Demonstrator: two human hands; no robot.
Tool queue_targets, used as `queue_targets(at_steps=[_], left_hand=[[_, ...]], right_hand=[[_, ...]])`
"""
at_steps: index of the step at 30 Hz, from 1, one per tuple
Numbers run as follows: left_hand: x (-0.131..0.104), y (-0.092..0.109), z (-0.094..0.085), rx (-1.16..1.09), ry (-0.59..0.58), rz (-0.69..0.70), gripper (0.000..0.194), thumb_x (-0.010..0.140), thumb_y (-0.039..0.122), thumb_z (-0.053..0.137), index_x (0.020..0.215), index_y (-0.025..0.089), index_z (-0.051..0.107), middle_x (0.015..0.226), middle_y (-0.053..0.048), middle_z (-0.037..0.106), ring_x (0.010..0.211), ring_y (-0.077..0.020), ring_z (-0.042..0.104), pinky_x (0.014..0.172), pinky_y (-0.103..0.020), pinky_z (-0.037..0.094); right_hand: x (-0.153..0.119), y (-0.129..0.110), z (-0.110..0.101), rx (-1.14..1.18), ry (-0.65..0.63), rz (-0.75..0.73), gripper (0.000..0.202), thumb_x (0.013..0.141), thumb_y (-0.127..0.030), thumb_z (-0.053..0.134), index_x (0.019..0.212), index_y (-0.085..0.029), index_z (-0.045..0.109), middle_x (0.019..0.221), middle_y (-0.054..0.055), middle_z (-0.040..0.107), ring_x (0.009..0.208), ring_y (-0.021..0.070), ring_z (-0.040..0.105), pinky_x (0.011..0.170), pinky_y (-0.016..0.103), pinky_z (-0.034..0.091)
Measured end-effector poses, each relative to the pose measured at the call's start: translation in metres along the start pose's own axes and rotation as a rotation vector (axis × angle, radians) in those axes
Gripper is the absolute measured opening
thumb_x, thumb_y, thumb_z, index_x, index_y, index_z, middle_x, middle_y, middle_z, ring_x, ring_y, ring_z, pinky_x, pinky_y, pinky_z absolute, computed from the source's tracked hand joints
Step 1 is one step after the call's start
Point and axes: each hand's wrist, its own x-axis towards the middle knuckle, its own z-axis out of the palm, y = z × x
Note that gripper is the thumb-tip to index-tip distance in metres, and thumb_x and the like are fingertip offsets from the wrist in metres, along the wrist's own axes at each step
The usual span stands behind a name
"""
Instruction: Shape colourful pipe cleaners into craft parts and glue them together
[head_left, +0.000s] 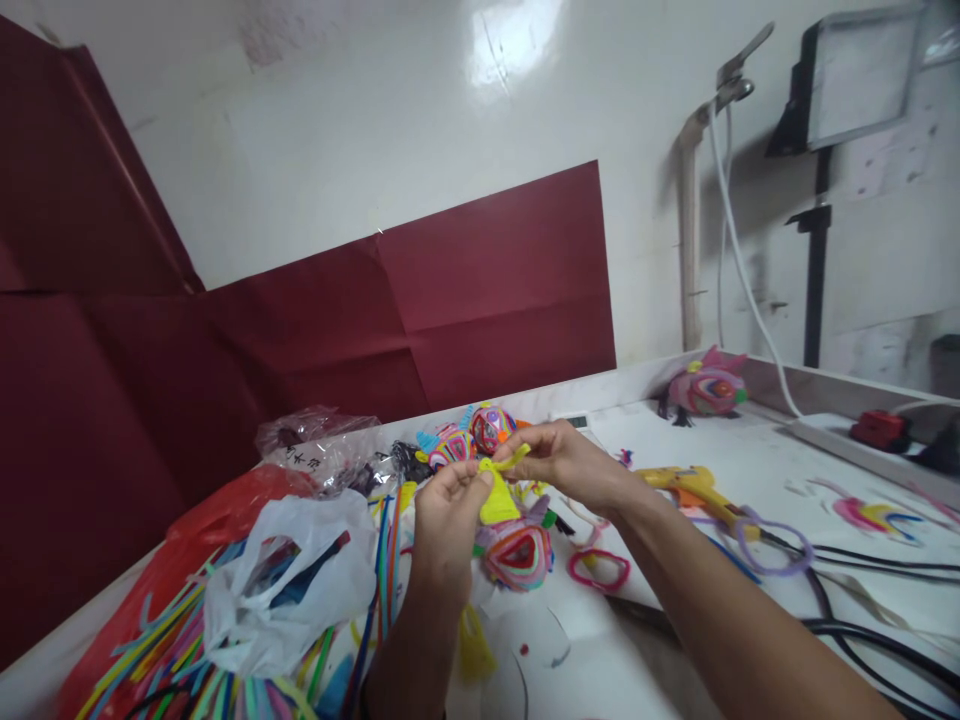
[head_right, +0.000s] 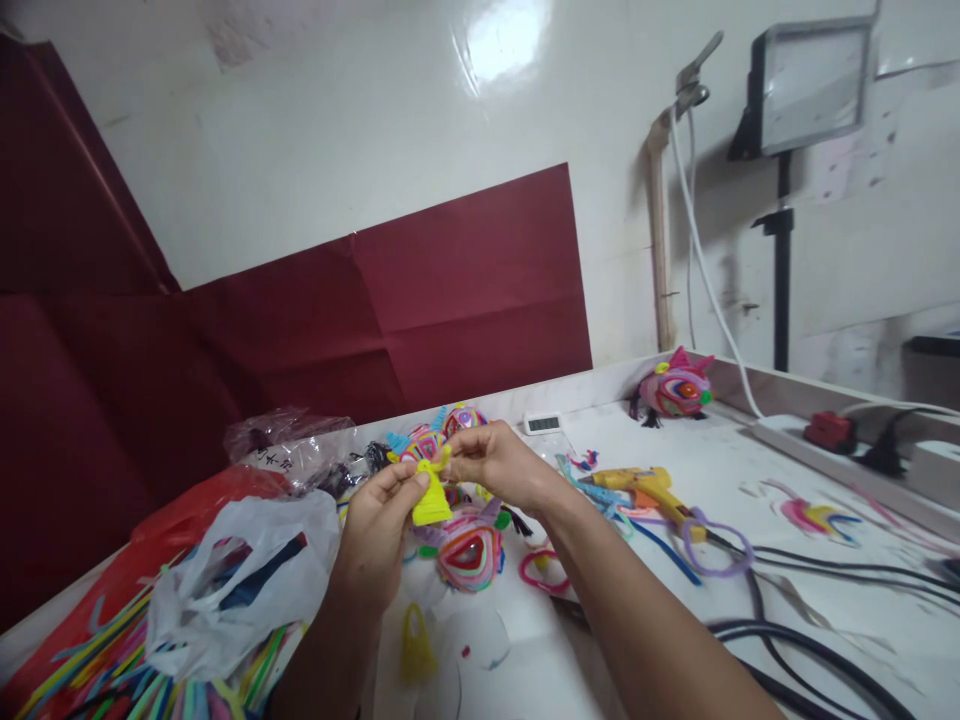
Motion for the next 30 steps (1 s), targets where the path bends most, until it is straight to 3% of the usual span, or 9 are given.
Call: queue_targets(at_steps=[8,22,30], left_hand=[[-0.003,0.004,0.001,0.044,-0.017,0.005,0.023,0.061,0.025,0.075,0.077,0.012,0.063,0.064,0.000,0.062,0.057,-0.0088,0.054,0.056,-0.019,0.041],[-0.006,0.009,0.005,0.125,0.004,0.012,0.018,0.059,0.022,0.073,0.070,0.013,0.063,0.060,0.000,0.065,0.055,-0.0102,0.058,0.054,-0.019,0.044],[0.000,0.000,0.003,0.128,0.005,0.024,0.021,0.059,0.026,0.074,0.072,0.012,0.064,0.063,-0.002,0.065,0.058,-0.0122,0.059,0.056,-0.021,0.045]], right_hand=[[0.002,0.008,-0.004,0.020,-0.031,-0.004,0.029,0.055,-0.037,0.082,0.068,-0.015,0.069,0.060,-0.001,0.064,0.058,0.0104,0.056,0.061,0.025,0.044],[0.000,0.003,-0.004,0.000,-0.025,0.035,0.028,0.052,-0.034,0.084,0.068,-0.014,0.073,0.058,0.000,0.064,0.057,0.0105,0.055,0.060,0.026,0.044],[0.000,0.006,-0.011,-0.019,-0.018,0.018,0.028,0.053,-0.034,0.084,0.069,-0.014,0.074,0.063,0.002,0.067,0.059,0.0119,0.058,0.061,0.027,0.045]])
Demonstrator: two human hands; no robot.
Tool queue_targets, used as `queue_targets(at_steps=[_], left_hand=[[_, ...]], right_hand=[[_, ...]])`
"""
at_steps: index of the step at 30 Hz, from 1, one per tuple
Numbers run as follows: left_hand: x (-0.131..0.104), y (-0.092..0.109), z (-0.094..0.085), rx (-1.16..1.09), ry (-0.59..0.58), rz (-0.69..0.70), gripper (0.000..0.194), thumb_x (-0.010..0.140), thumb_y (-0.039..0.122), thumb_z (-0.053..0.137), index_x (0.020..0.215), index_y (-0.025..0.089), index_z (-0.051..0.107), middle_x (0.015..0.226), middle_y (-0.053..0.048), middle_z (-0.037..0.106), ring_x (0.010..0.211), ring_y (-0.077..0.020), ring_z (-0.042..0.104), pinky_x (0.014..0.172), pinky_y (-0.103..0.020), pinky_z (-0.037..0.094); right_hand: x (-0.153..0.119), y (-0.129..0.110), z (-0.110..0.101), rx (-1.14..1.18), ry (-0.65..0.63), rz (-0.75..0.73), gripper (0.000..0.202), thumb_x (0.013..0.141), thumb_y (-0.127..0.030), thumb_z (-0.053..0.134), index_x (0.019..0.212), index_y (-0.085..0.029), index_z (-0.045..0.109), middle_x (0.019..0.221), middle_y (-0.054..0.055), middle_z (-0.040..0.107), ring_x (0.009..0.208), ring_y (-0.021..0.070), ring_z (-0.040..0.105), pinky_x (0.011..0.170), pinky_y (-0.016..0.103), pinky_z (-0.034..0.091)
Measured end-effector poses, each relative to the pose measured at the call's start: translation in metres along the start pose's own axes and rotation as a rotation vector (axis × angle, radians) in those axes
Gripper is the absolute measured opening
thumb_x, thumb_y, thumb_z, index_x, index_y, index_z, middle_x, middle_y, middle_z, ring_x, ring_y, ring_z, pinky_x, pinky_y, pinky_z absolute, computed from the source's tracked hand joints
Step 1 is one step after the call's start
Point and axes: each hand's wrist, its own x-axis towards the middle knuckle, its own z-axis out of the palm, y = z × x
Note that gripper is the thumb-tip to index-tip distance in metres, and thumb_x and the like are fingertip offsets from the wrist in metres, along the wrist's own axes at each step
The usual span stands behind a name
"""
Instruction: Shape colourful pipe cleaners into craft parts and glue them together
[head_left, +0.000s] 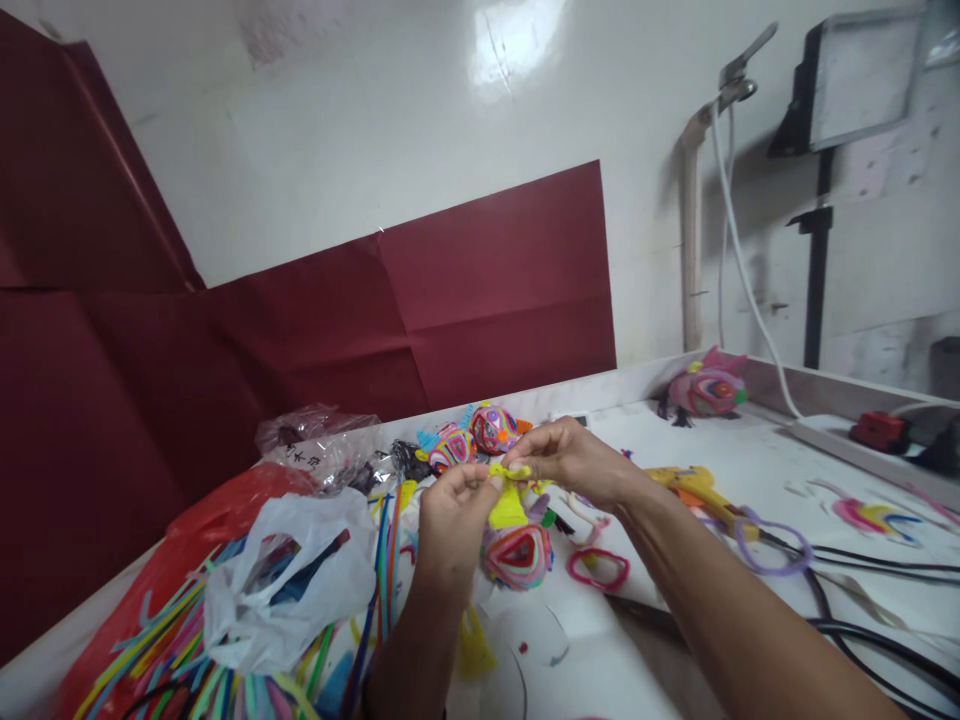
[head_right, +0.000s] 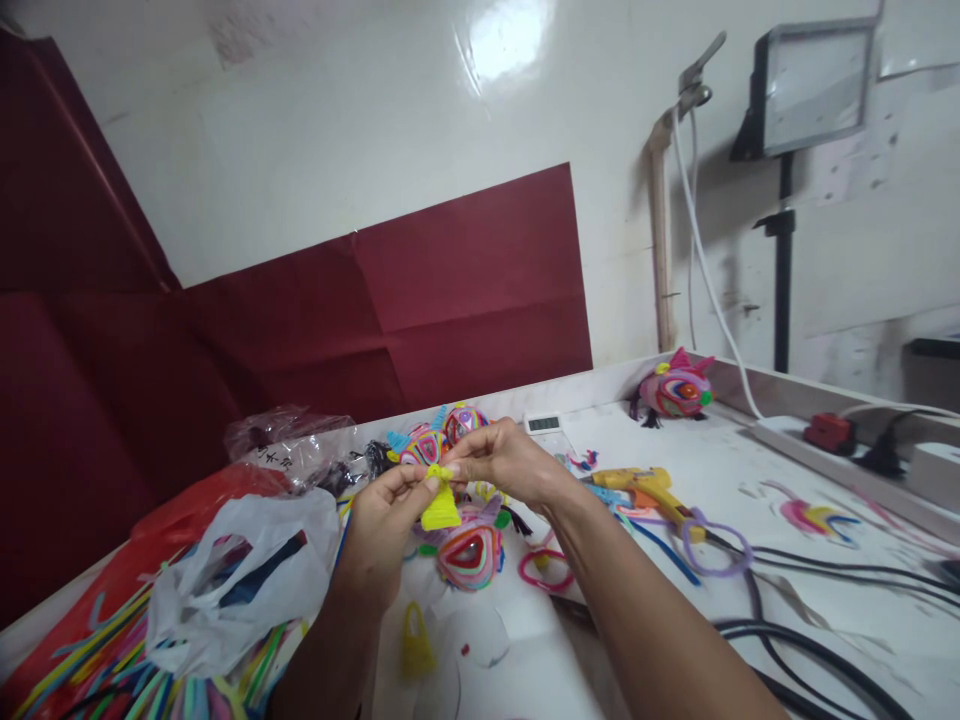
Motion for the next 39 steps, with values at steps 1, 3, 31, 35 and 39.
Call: queue_targets(at_steps=[1,3,31,35,39], left_hand=[[0.000,-0.001,0.000,0.004,0.002,0.002,0.021,0.060,0.026,0.074,0.072,0.012,0.064,0.063,-0.002,0.066,0.057,-0.0122,0.059,0.056,-0.021,0.045],[0.000,-0.001,0.000,0.007,0.003,0.005,0.020,0.061,0.026,0.073,0.073,0.012,0.064,0.063,-0.002,0.066,0.057,-0.0123,0.059,0.056,-0.021,0.045],[-0.004,0.005,-0.005,0.173,0.070,0.212,0.016,0.072,0.030,0.062,0.064,0.017,0.057,0.055,0.003,0.054,0.054,-0.0118,0.050,0.053,-0.021,0.040],[-0.001,0.006,-0.006,0.095,0.085,0.167,0.020,0.070,0.032,0.065,0.062,0.017,0.055,0.052,0.004,0.051,0.051,-0.0107,0.049,0.051,-0.020,0.039],[-0.001,0.006,-0.004,0.047,0.091,0.135,0.020,0.069,0.033,0.065,0.063,0.016,0.056,0.052,0.004,0.053,0.051,-0.0106,0.049,0.050,-0.019,0.039]], right_hand=[[0.000,-0.001,0.000,-0.003,0.006,-0.001,0.028,0.053,-0.035,0.083,0.069,-0.014,0.074,0.062,0.002,0.067,0.059,0.0119,0.057,0.061,0.027,0.045],[-0.001,-0.003,0.003,-0.014,0.013,-0.003,0.028,0.053,-0.036,0.083,0.068,-0.014,0.073,0.060,0.002,0.066,0.059,0.0119,0.057,0.061,0.027,0.045],[0.000,-0.008,0.039,-0.090,0.238,-0.041,0.019,0.062,-0.033,0.070,0.061,-0.016,0.065,0.054,-0.001,0.058,0.051,0.0112,0.049,0.051,0.024,0.040],[-0.001,-0.011,0.036,-0.066,0.174,-0.038,0.025,0.062,-0.040,0.073,0.061,-0.016,0.066,0.056,-0.001,0.058,0.055,0.0116,0.050,0.055,0.025,0.040],[-0.002,-0.013,0.032,-0.027,0.147,-0.027,0.030,0.060,-0.044,0.073,0.062,-0.015,0.068,0.059,0.000,0.059,0.058,0.0118,0.051,0.060,0.026,0.041]])
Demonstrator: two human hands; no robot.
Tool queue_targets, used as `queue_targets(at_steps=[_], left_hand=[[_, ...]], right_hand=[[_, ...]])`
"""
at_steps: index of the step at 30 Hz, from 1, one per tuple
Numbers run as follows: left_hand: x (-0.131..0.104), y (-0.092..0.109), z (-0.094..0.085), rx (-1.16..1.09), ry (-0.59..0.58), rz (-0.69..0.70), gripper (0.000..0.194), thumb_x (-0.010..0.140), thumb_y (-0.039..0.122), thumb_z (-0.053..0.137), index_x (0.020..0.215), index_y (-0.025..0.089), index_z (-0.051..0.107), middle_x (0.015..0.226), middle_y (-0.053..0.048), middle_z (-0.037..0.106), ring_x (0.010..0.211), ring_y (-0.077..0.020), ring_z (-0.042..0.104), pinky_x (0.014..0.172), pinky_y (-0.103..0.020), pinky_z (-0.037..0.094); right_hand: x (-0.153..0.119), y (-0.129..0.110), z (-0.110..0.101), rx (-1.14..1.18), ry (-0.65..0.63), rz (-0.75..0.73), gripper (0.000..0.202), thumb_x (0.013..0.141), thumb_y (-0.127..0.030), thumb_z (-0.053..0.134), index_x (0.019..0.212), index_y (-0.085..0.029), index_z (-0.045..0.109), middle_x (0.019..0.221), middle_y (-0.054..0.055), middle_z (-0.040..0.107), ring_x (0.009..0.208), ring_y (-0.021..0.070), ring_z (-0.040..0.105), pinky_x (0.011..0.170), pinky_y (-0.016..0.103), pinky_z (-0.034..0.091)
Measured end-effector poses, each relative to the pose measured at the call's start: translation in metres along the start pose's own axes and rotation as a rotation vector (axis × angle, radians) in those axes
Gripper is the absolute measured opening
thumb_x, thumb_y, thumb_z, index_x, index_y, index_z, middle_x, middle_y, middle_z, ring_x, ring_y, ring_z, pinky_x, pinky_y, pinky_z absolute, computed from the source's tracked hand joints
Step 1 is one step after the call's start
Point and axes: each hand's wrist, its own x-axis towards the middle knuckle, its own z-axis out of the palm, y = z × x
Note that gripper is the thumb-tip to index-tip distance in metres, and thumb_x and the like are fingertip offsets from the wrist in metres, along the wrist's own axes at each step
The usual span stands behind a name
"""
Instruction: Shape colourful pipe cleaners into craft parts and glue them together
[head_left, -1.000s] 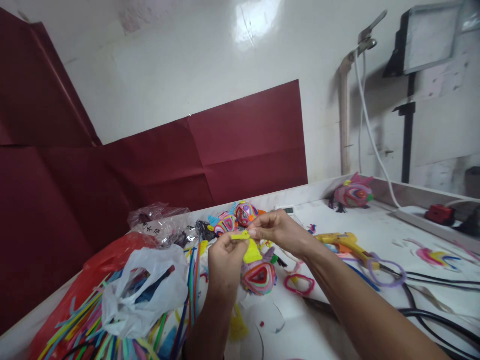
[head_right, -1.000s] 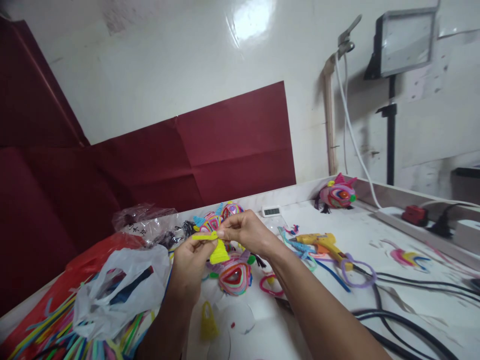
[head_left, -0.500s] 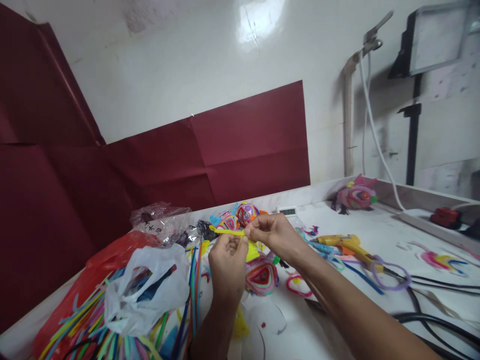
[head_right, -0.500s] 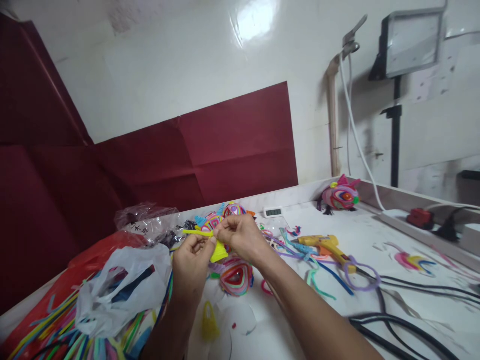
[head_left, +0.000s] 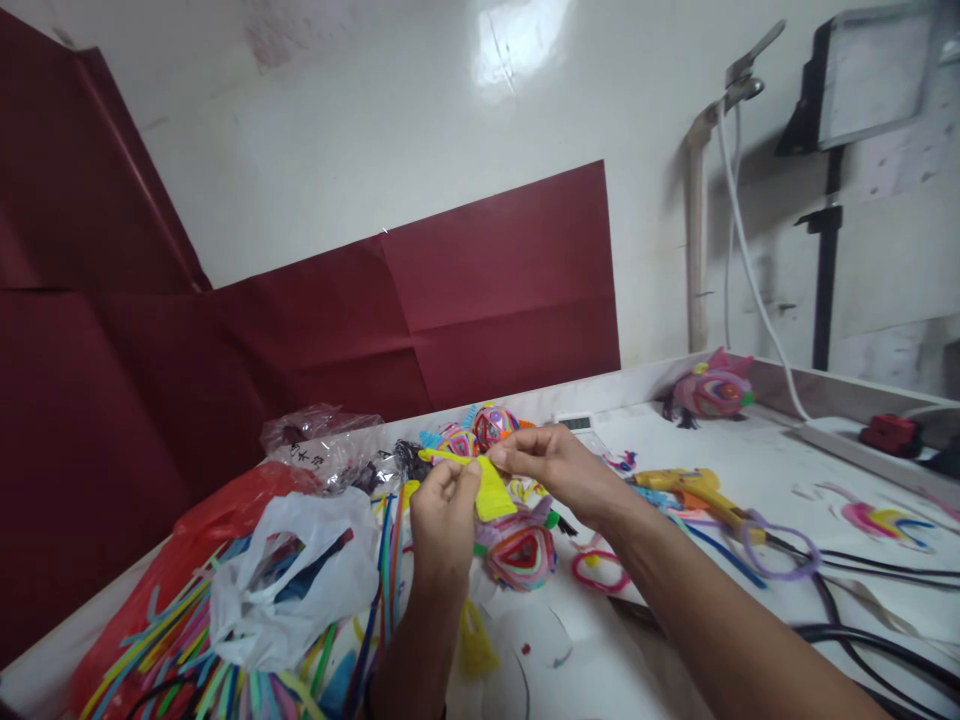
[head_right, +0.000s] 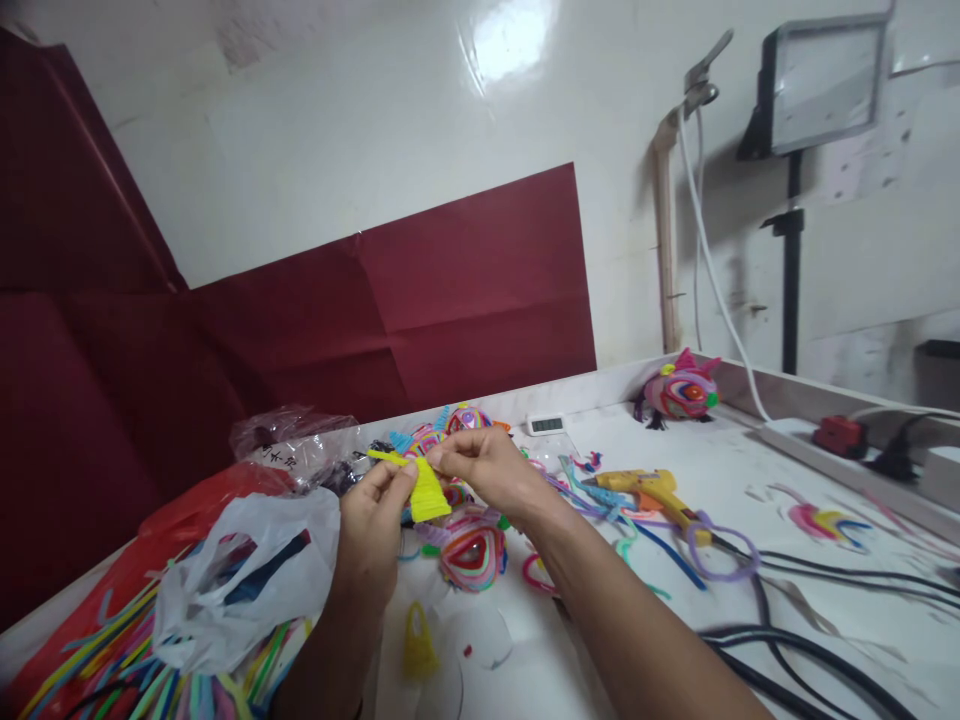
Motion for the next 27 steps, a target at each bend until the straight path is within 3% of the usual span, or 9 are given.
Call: queue_targets(at_steps=[13,22,27], left_hand=[[0.000,0.002,-0.001,0.038,0.011,0.013,0.017,0.068,0.027,0.062,0.059,0.016,0.055,0.052,0.005,0.048,0.049,-0.0079,0.041,0.048,-0.018,0.033],[0.000,0.000,0.000,-0.260,-0.097,-0.140,0.019,0.067,0.025,0.065,0.060,0.016,0.050,0.052,0.006,0.051,0.048,-0.0073,0.047,0.048,-0.018,0.034],[0.002,-0.002,0.000,-0.292,-0.099,-0.158,0.021,0.067,0.027,0.067,0.061,0.017,0.049,0.052,0.005,0.054,0.045,-0.0078,0.049,0.046,-0.018,0.035]], right_hand=[[0.002,0.006,0.000,0.009,0.026,0.037,0.026,0.051,-0.032,0.080,0.064,-0.014,0.068,0.055,-0.001,0.061,0.052,0.0108,0.053,0.053,0.025,0.042],[0.003,0.009,0.001,0.045,0.041,0.065,0.025,0.049,-0.025,0.081,0.067,-0.013,0.069,0.054,-0.002,0.060,0.052,0.0091,0.051,0.054,0.024,0.041],[0.004,0.011,-0.001,0.064,0.039,0.083,0.023,0.049,-0.021,0.080,0.067,-0.012,0.069,0.057,-0.001,0.063,0.055,0.0103,0.054,0.057,0.024,0.042]])
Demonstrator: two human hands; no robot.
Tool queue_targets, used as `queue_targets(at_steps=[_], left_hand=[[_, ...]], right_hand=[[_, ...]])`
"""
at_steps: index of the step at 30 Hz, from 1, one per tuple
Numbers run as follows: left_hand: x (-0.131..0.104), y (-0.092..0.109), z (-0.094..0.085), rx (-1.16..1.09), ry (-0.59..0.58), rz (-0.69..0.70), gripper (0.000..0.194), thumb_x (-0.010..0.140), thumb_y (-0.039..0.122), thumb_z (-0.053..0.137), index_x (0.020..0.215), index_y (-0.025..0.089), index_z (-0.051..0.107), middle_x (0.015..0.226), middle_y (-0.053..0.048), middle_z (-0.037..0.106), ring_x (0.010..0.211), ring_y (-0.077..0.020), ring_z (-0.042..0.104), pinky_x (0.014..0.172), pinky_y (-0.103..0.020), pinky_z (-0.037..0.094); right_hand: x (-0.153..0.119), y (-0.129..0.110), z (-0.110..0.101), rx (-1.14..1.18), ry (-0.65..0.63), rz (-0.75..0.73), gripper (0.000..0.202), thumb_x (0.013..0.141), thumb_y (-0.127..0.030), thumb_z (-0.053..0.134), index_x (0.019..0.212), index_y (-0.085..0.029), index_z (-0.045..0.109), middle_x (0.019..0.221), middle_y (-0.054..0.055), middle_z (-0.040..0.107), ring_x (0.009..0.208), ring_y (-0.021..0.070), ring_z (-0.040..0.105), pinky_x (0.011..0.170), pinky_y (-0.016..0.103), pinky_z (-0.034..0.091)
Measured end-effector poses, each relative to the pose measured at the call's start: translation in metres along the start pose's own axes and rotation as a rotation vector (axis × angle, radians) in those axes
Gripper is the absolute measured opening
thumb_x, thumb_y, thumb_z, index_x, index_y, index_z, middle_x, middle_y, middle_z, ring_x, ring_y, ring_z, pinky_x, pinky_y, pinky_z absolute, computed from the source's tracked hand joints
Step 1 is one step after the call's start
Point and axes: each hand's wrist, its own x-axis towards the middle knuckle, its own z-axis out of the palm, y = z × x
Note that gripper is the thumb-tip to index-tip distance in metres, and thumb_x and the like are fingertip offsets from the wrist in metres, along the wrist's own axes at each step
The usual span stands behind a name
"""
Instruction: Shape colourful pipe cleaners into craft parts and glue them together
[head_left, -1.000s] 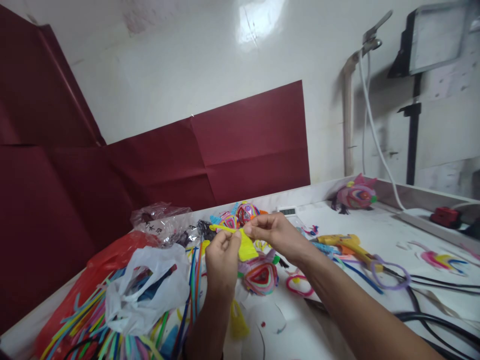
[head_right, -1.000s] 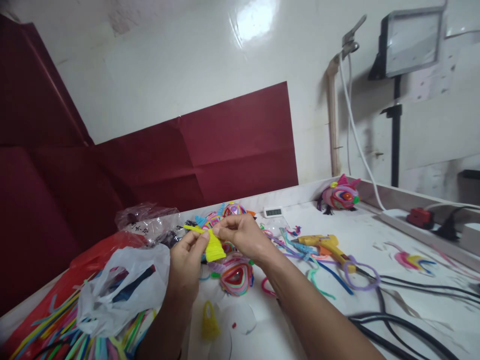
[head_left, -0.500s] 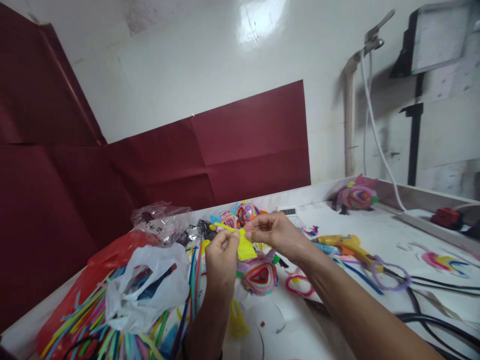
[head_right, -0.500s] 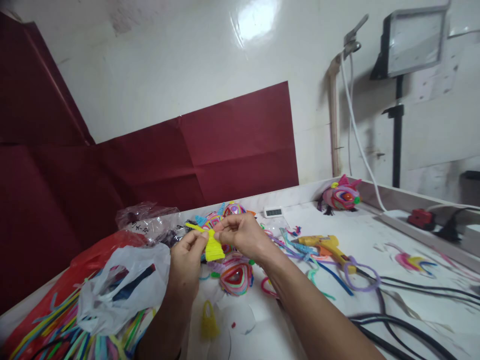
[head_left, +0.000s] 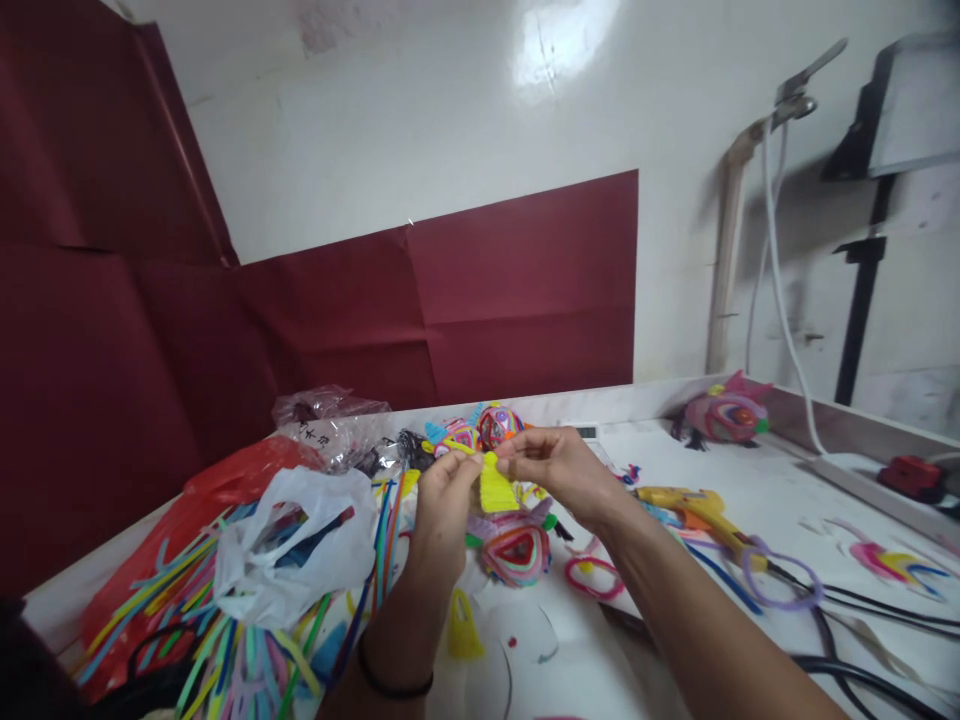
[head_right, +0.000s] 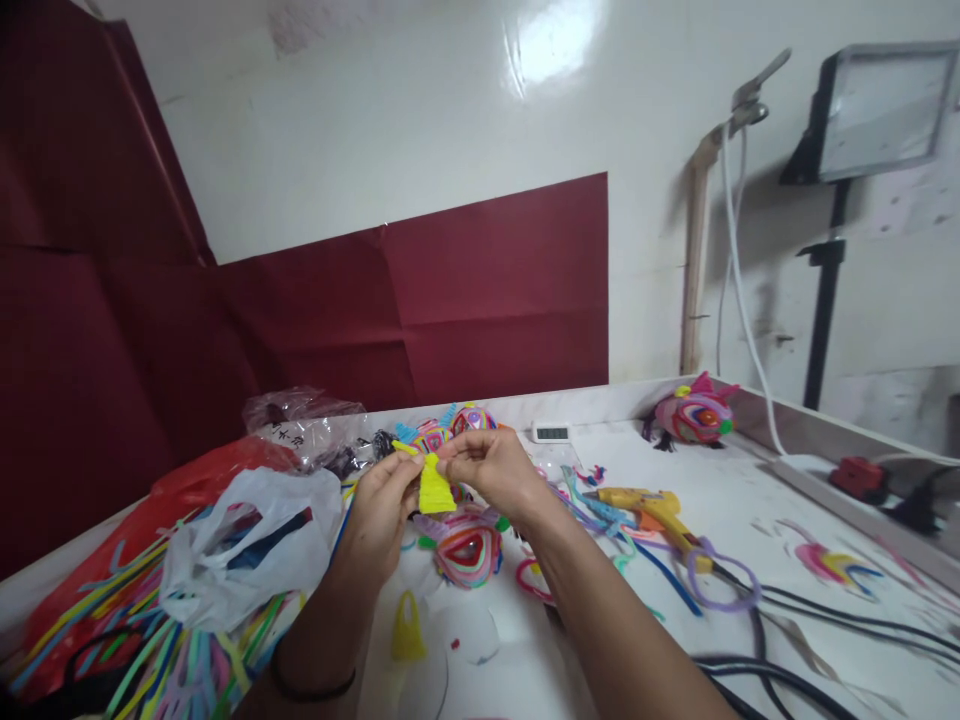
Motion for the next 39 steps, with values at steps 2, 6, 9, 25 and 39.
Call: queue_targets(at_steps=[2,6,9,25,39], left_hand=[[0.002,-0.003,-0.002,0.007,-0.005,-0.013,0.020,0.067,0.027,0.067,0.062,0.016,0.050,0.052,0.005,0.053,0.044,-0.0071,0.047,0.045,-0.018,0.034],[0.004,-0.008,-0.005,0.006,-0.003,-0.012,0.021,0.067,0.027,0.068,0.062,0.015,0.051,0.051,0.006,0.051,0.043,-0.0056,0.046,0.045,-0.017,0.034],[0.004,-0.007,-0.005,-0.011,-0.009,-0.013,0.024,0.065,0.030,0.070,0.063,0.015,0.051,0.050,0.006,0.051,0.044,-0.0066,0.048,0.045,-0.018,0.035],[0.009,-0.017,-0.011,0.149,0.010,0.072,0.023,0.065,0.030,0.071,0.061,0.014,0.056,0.055,0.005,0.050,0.050,-0.0073,0.044,0.049,-0.019,0.033],[0.001,-0.009,-0.001,0.055,0.004,-0.025,0.023,0.061,0.029,0.070,0.073,0.015,0.056,0.061,0.004,0.057,0.051,-0.0092,0.052,0.045,-0.019,0.039]], right_hand=[[0.000,0.002,0.000,0.006,-0.003,0.014,0.023,0.048,-0.020,0.080,0.067,-0.013,0.069,0.058,-0.001,0.064,0.055,0.0105,0.055,0.058,0.025,0.042],[0.001,0.004,0.000,0.005,-0.014,0.023,0.022,0.047,-0.019,0.080,0.066,-0.013,0.069,0.058,-0.002,0.064,0.054,0.0099,0.055,0.057,0.024,0.042],[0.001,0.005,0.001,0.009,-0.011,0.014,0.022,0.047,-0.020,0.080,0.064,-0.014,0.068,0.058,-0.002,0.064,0.054,0.0097,0.055,0.057,0.024,0.043],[0.003,0.009,0.000,0.019,-0.037,0.008,0.027,0.051,-0.032,0.080,0.067,-0.014,0.067,0.060,-0.002,0.063,0.057,0.0105,0.055,0.061,0.026,0.044],[0.006,0.012,0.003,0.001,0.055,-0.065,0.030,0.048,-0.031,0.082,0.068,-0.015,0.065,0.058,-0.002,0.062,0.056,0.0111,0.055,0.061,0.027,0.043]])
